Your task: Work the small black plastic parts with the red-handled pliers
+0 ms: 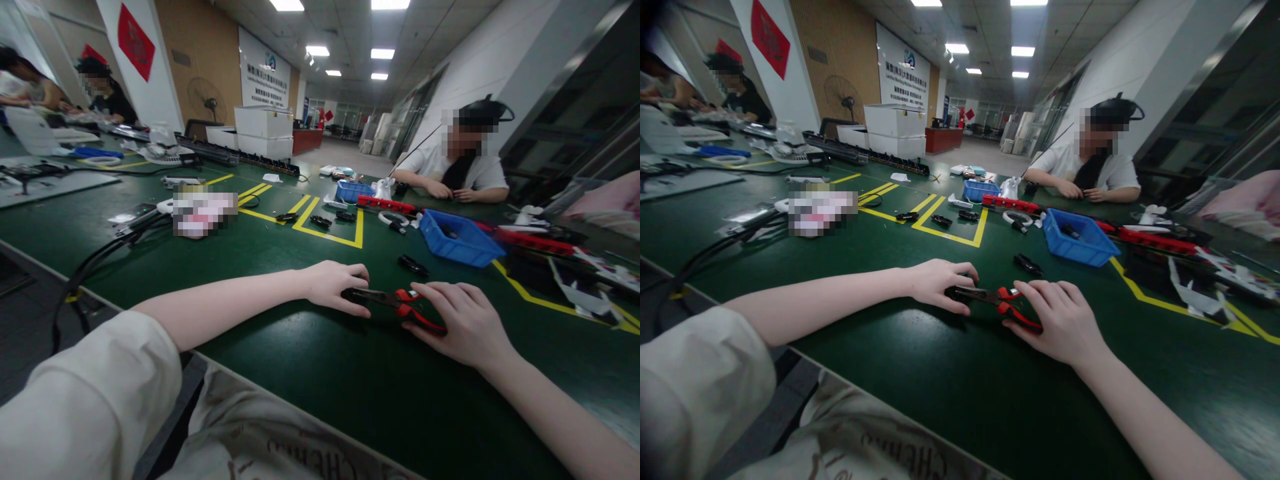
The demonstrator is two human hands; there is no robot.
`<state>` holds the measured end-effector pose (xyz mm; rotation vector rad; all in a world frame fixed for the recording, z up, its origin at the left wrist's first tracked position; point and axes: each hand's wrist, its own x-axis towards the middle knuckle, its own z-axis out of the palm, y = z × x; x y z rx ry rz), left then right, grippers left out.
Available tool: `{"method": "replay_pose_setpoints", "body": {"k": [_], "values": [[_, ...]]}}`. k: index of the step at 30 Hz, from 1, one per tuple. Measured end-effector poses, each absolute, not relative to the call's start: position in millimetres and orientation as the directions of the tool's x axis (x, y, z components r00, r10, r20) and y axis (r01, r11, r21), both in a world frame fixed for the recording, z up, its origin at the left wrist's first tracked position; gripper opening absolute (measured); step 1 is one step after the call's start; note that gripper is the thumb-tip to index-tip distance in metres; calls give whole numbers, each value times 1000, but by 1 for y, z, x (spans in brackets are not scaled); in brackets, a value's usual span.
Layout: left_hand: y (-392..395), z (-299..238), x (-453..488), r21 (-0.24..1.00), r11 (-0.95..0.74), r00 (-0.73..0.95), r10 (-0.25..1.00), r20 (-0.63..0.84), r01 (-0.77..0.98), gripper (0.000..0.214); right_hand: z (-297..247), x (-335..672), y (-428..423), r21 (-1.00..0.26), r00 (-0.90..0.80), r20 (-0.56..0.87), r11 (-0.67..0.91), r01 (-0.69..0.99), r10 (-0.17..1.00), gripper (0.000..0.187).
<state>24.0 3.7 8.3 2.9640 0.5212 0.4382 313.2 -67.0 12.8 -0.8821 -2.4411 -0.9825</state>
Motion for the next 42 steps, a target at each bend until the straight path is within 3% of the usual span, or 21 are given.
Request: {"method": "replay_pose_setpoints", "body": {"k": [21, 37, 42], "values": [[3, 11, 23, 168, -927, 897, 368, 246, 335, 46, 11, 315, -67, 488, -752, 524, 584, 649, 399, 47], [4, 12, 23, 323, -884, 877, 420, 232, 338, 46, 11, 314, -69, 444, -734, 523, 598, 668, 432, 49], [4, 12, 23, 316, -888, 880, 414, 232, 334, 45, 13, 312, -69, 472, -725, 538, 558, 682, 431, 49]]}}
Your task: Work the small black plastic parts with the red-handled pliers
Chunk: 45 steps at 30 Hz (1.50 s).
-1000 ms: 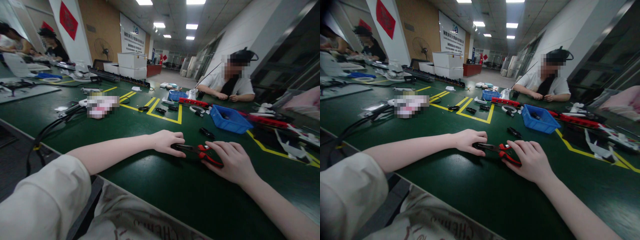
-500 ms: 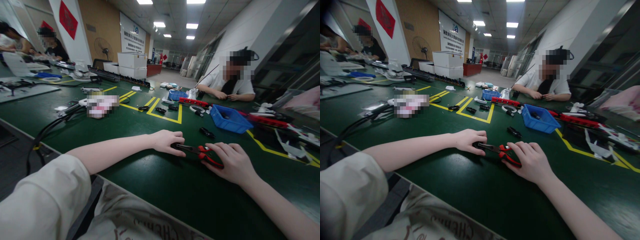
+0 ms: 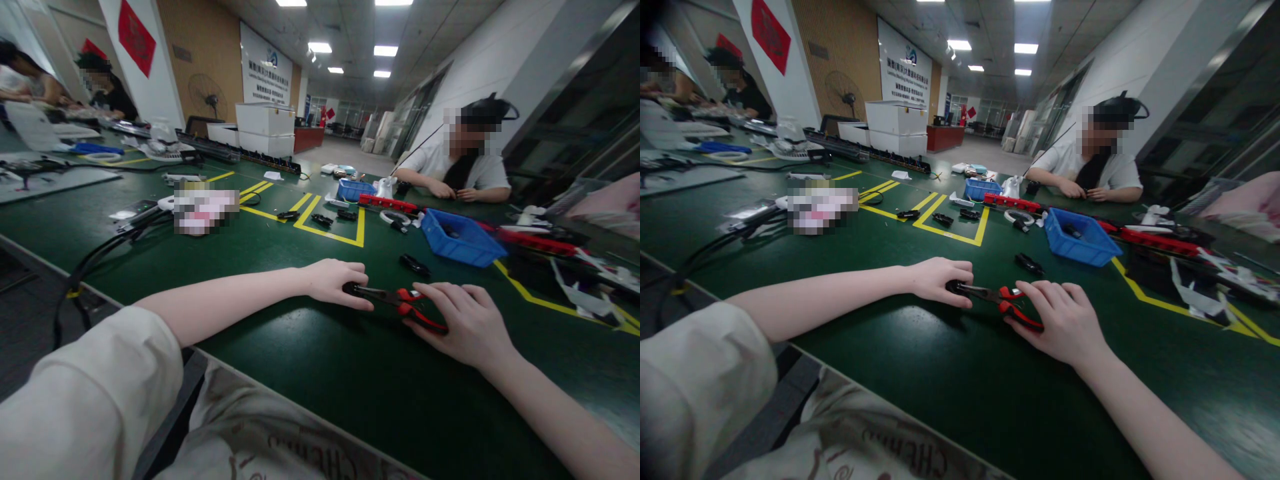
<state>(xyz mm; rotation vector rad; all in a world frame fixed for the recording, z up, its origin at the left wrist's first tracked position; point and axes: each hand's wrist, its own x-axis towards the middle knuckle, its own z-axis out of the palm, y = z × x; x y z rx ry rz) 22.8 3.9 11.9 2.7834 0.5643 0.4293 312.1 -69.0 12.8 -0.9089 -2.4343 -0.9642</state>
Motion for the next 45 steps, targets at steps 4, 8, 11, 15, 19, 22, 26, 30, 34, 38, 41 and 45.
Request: {"method": "replay_pose_setpoints", "body": {"k": [4, 8, 11, 15, 19, 22, 26, 30, 34, 38, 41, 45], "values": [[4, 10, 23, 276, -900, 880, 405, 247, 337, 45, 13, 312, -69, 469, -709, 552, 540, 699, 439, 49], [5, 8, 23, 246, -909, 880, 397, 262, 337, 46, 12, 314, -67, 451, -705, 546, 550, 703, 454, 51], [5, 8, 22, 266, -907, 884, 393, 256, 326, 46, 12, 314, -67, 439, -708, 538, 565, 699, 457, 55], [5, 9, 22, 282, -903, 886, 394, 244, 324, 46, 11, 314, -67, 450, -714, 537, 563, 693, 449, 53], [4, 10, 22, 268, -906, 889, 392, 238, 328, 45, 9, 315, -66, 432, -711, 535, 575, 695, 456, 53], [4, 10, 22, 273, -906, 889, 390, 240, 324, 46, 9, 315, -66, 436, -712, 538, 574, 693, 451, 51], [5, 9, 22, 278, -907, 887, 386, 255, 315, 45, 10, 313, -68, 469, -729, 530, 566, 678, 434, 46], [6, 9, 22, 286, -907, 884, 384, 268, 308, 44, 11, 313, -70, 468, -725, 528, 561, 683, 442, 44], [5, 9, 23, 295, -904, 880, 391, 269, 311, 44, 11, 312, -69, 467, -715, 543, 549, 693, 440, 46], [5, 10, 23, 318, -892, 876, 407, 258, 321, 44, 13, 310, -69, 467, -707, 561, 541, 699, 430, 53], [5, 9, 23, 323, -892, 876, 405, 263, 315, 44, 15, 309, -70, 487, -708, 577, 525, 698, 406, 57], [6, 9, 23, 323, -892, 873, 407, 270, 316, 45, 15, 310, -72, 485, -690, 602, 503, 715, 402, 64]]}}
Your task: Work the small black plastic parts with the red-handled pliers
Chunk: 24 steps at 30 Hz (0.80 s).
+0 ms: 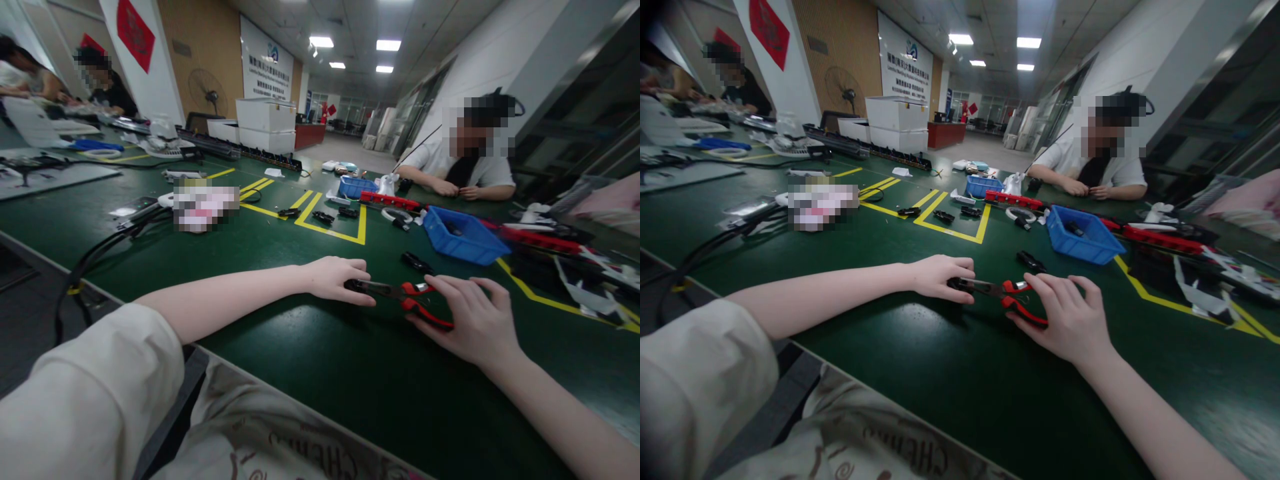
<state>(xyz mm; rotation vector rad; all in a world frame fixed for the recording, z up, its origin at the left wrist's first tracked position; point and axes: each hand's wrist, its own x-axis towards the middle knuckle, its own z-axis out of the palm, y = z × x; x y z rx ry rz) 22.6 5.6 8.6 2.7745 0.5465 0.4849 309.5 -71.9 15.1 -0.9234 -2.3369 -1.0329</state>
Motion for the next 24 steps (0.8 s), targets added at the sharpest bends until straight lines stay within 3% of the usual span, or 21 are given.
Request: {"method": "replay_pose_setpoints", "body": {"k": [8, 14, 20, 22, 24], "values": [[5, 7, 22, 311, -899, 872, 397, 285, 308, 44, 12, 312, -70, 475, -648, 613, 445, 759, 452, 78], [3, 7, 24, 234, -912, 879, 393, 269, 336, 45, 22, 308, -75, 370, -578, 656, 460, 807, 486, 80], [-1, 5, 25, 108, -860, 818, 509, 269, 499, 50, 41, 303, -80, 370, -567, 693, 456, 810, 446, 65], [-2, 4, 25, 79, -827, 784, 554, 280, 556, 51, 47, 298, -81, 379, -562, 684, 432, 818, 464, 55], [-4, 3, 26, 66, -808, 763, 577, 292, 586, 50, 50, 293, -82, 377, -537, 635, 384, 843, 556, 45]]}}
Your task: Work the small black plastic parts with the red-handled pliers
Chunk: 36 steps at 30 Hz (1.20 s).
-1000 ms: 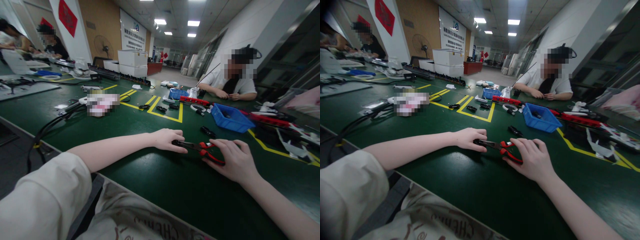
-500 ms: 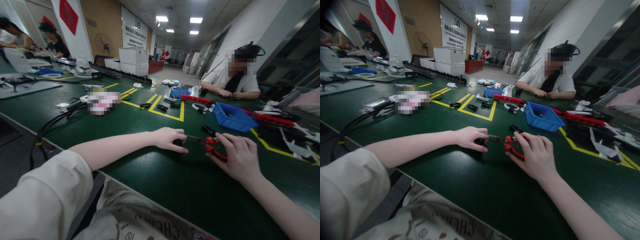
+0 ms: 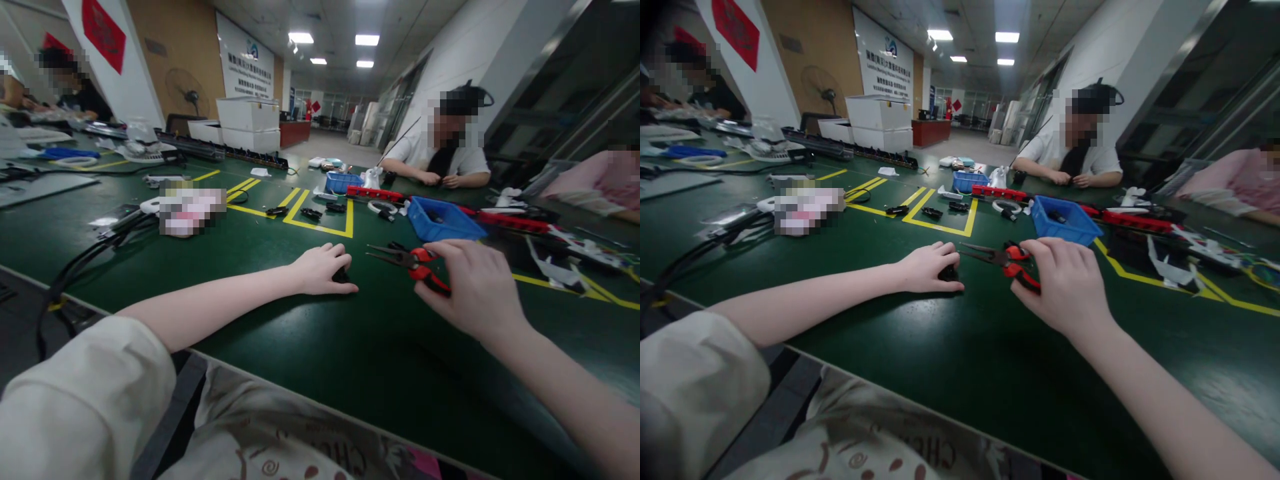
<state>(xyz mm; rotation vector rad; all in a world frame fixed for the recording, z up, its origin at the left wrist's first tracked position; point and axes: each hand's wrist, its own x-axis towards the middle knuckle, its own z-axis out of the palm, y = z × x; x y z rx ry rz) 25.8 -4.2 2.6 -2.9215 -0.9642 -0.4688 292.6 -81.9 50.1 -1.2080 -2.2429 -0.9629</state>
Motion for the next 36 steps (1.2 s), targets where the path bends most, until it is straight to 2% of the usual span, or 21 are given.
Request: {"method": "replay_pose_setpoints", "body": {"k": [2, 6, 9, 13, 18, 22, 29, 36], "values": [[-6, 1, 26, 73, -794, 747, 594, 300, 603, 48, 49, 287, -80, 350, -477, 604, 326, 878, 638, 40], [-7, 0, 27, 90, -774, 728, 623, 287, 627, 49, 41, 278, -67, 156, -310, 507, 268, 951, 805, 35], [-8, 0, 28, 87, -769, 722, 627, 292, 633, 52, 36, 271, -57, 41, -257, 430, 266, 963, 865, 29], [-10, 3, 27, 62, -770, 729, 623, 283, 635, 56, 30, 261, -52, 44, -292, 402, 300, 953, 868, 27], [-11, 8, 20, 8, -817, 792, 562, 239, 577, 62, 18, 261, -55, -77, -256, 350, 300, 951, 901, 14], [-8, 10, 16, -14, -853, 835, 508, 209, 523, 65, 11, 273, -56, -89, -304, 342, 352, 932, 889, 33], [-9, 7, 12, 44, -857, 836, 511, 202, 513, 71, 7, 285, -47, -19, -372, 400, 413, 910, 838, 48], [-10, 6, 3, 174, -869, 826, 495, 270, 464, 69, 11, 285, -51, -17, -406, 480, 471, 882, 778, 40]]}}
